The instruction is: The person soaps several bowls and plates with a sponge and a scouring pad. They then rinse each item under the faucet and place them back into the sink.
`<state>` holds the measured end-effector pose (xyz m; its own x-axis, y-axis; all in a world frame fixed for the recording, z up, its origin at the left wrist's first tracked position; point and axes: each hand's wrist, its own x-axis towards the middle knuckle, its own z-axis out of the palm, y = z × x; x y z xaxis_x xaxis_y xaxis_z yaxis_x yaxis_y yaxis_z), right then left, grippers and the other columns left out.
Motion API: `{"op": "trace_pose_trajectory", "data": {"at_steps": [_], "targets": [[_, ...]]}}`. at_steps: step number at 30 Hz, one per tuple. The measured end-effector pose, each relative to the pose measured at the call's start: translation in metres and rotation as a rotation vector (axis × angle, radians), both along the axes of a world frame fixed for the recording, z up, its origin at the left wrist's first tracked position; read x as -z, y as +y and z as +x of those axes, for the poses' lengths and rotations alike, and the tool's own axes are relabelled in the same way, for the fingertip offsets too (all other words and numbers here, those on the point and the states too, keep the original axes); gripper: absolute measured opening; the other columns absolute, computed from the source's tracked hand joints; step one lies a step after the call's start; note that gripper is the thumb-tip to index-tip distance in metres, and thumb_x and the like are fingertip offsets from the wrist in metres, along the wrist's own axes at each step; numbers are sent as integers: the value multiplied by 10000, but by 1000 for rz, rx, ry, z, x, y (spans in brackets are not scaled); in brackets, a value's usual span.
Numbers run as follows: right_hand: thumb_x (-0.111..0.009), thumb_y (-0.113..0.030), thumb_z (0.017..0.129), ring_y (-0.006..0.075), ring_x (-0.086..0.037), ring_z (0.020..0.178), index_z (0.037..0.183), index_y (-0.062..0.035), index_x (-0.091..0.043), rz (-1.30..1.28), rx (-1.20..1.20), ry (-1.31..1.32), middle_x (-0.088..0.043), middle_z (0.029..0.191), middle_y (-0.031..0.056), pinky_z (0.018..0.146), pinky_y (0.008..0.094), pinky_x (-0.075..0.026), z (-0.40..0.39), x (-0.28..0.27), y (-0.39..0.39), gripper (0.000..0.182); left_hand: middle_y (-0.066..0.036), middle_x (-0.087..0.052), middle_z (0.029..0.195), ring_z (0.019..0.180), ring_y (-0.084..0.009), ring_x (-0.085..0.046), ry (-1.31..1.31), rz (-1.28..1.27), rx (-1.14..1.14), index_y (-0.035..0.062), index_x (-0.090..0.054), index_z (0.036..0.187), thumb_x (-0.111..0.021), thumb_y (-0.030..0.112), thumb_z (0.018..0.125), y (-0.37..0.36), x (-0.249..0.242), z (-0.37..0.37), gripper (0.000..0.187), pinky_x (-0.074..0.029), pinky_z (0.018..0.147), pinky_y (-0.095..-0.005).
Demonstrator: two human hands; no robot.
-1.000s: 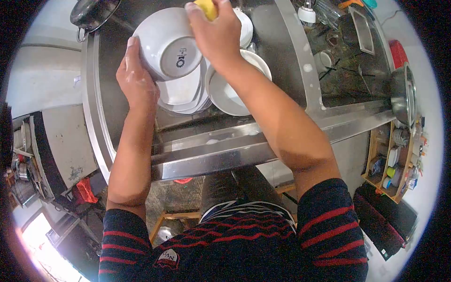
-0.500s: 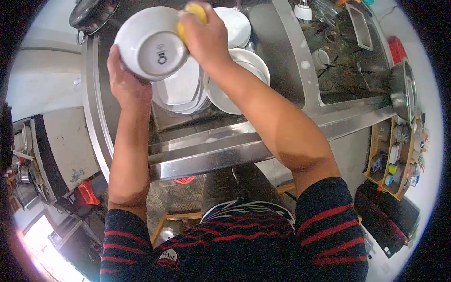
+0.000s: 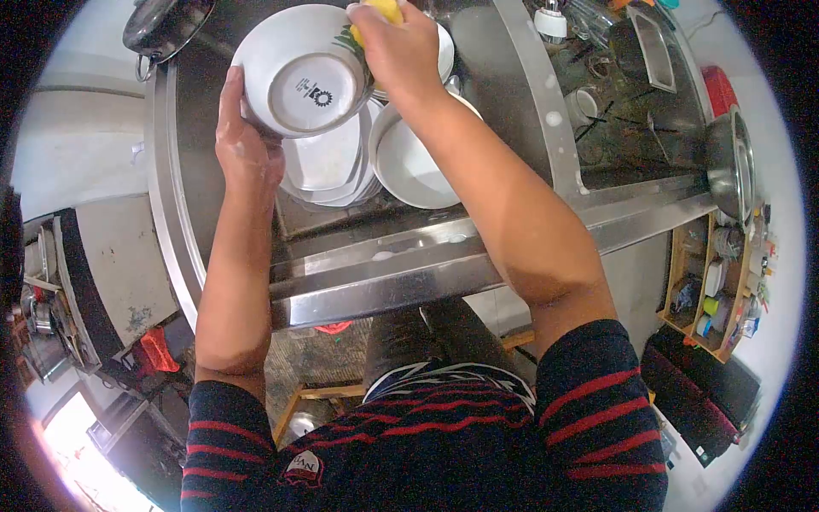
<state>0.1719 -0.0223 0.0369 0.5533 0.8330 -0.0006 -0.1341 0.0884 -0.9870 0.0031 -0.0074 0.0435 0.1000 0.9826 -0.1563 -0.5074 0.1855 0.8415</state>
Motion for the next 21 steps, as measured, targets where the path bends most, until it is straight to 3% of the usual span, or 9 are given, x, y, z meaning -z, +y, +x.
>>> {"op": "trace_pose_trajectory", "data": {"at_steps": [2, 5, 8, 10, 12, 14, 16, 18, 21], "targets": [[-619, -151, 826, 194, -598, 798, 988, 13, -637, -35, -34, -96, -636, 865, 94, 685, 324, -472, -1, 0, -1, 231, -159, -605, 1120, 1023, -257, -597, 50, -5, 9, -34, -549, 1162, -600, 335, 893, 0, 0, -1, 459, -474, 896, -379], [-624, -138, 808, 269, -628, 876, 1013, 9, -636, 149, 153, -618, -639, 937, 160, 721, 332, -500, -20, -17, -14, 253, -141, -618, 1109, 1004, -239, -608, 20, -32, -10, -24, -553, 1171, -600, 333, 900, 3, 3, -3, 451, -487, 872, -366], [-621, -123, 804, 339, -622, 978, 1055, 13, -626, 516, 17, -821, -614, 1063, 217, 809, 345, -504, -27, -27, -19, 285, -121, -639, 1061, 928, -223, -635, -92, -91, -13, -7, -574, 1141, -600, 323, 905, 9, 4, -13, 407, -524, 800, -355], [-612, -104, 810, 351, -603, 1040, 1097, 25, -609, 899, -230, -1214, -588, 1157, 225, 880, 383, -484, -28, -34, -14, 315, -110, -642, 1058, 931, -231, -635, -197, -96, 56, 21, -578, 1134, -576, 335, 916, 11, 5, -15, 383, -526, 807, -371], [-622, -106, 807, 370, -572, 1101, 1128, 37, -592, 808, -265, -1038, -580, 1187, 233, 941, 418, -450, -33, -33, -28, 353, -112, -642, 1056, 938, -237, -635, -199, -113, 73, 23, -575, 1128, -557, 347, 923, 10, 6, -15, 384, -525, 822, -376], [-614, -104, 812, 375, -566, 1115, 1137, 42, -587, 408, -93, -735, -585, 1176, 241, 955, 417, -441, -31, -27, -23, 357, -112, -640, 1056, 947, -239, -635, -138, -186, 62, 24, -571, 1140, -555, 349, 924, 10, 10, -11, 390, -524, 826, -374], [-597, -105, 827, 375, -575, 1105, 1156, 46, -579, 463, -43, -884, -589, 1165, 251, 948, 400, -448, -36, -15, -19, 362, -117, -637, 1069, 960, -243, -634, -108, -195, 41, 34, -569, 1156, -498, 376, 945, 13, 17, -11, 408, -528, 826, -367], [-664, -193, 773, 283, -590, 1055, 1083, -90, -648, 652, 14, -1178, -640, 1108, 102, 923, 403, -458, -47, -6, -17, 328, -128, -626, 1109, 988, -250, -627, -242, -200, 137, 40, -567, 1168, -425, 402, 966, 16, 20, -17, 439, -533, 826, -385], [-694, -207, 718, 291, -572, 1096, 1114, -153, -646, 810, -186, -1183, -607, 1197, 78, 944, 437, -445, -69, -9, -28, 403, -133, -603, 1164, 1059, -290, -595, -131, -106, 230, 36, -526, 1219, -311, 441, 978, 20, 10, -38, 518, -503, 899, -425]]}}
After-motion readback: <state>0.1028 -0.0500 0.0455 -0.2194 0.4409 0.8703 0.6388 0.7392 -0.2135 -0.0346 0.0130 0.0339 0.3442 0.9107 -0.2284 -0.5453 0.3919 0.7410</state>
